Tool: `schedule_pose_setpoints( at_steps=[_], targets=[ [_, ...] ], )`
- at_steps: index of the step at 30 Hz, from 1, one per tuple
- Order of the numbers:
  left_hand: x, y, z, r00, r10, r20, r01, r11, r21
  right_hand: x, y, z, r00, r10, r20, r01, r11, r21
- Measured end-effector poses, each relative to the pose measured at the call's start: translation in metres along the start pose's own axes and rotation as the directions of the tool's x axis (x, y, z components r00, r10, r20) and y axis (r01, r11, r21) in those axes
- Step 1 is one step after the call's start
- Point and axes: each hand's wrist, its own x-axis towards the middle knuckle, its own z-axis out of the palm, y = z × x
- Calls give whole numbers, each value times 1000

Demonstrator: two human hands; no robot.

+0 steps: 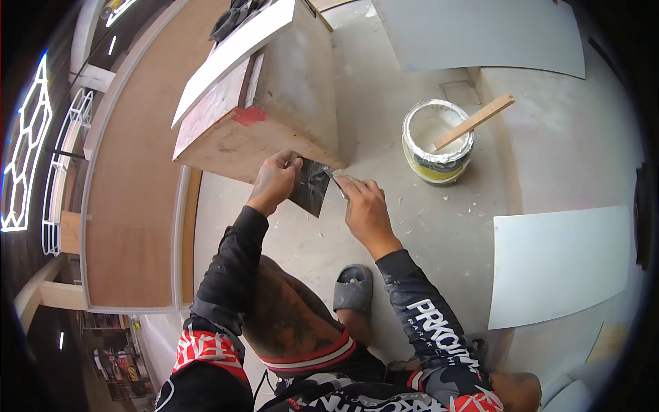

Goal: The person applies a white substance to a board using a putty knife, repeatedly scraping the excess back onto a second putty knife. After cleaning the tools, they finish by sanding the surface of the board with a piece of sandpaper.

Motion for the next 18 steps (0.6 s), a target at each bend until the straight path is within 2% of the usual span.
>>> schedule_pose_setpoints(
  at_steps=[3, 4, 5, 7, 8, 9, 10, 11, 13, 14, 16, 17, 18],
  targets=[
    [-1, 3, 4, 998, 26, -59, -27, 1000, -16, -3, -13, -1, 994, -61, -87, 62, 998, 10],
    [-1, 5, 9, 986, 115, -120, -123, 990, -69, -3, -16, 2, 994, -66, -84, 67, 998, 13],
    [-2, 5, 7, 986, 111, -121, -120, 991, -65, -5, -18, 7, 996, -51, -75, 53, 998, 29],
    [-5, 9, 4, 1000, 24, -12, -25, 998, -58, -8, -12, 11, 997, -26, -67, 29, 998, 47],
    [-3, 3, 5, 1000, 25, -7, -26, 998, -56, -4, 0, 7, 996, 67, -54, -66, 997, 30],
    [2, -5, 6, 997, 40, -72, -42, 999, -32, -2, 9, 4, 986, 159, -47, -158, 987, 9],
    [4, -4, 6, 989, 57, -138, -58, 998, -8, 1, 6, -4, 989, 138, -59, -137, 990, 24],
    [8, -3, 7, 988, 64, -140, -66, 998, -11, 2, 0, -8, 989, 133, -64, -132, 991, 20],
    [7, -4, 10, 977, 94, -192, -100, 995, -23, -3, -25, -7, 999, -33, -40, 37, 995, 98],
    [3, 0, 11, 978, 86, -190, -92, 996, -21, -7, -37, 0, 998, -65, -21, 67, 989, 130],
    [0, 9, 13, 999, 21, -49, -31, 975, -222, -10, -40, 11, 998, -44, -35, 46, 996, 74],
    [0, 4, 14, 999, 18, -43, -27, 976, -216, -9, -36, 15, 997, -14, -72, 19, 998, 65],
    [2, -3, 14, 1000, 10, 17, -8, 995, -104, -6, -23, 17, 997, 26, -74, -23, 999, 38]
  ],
)
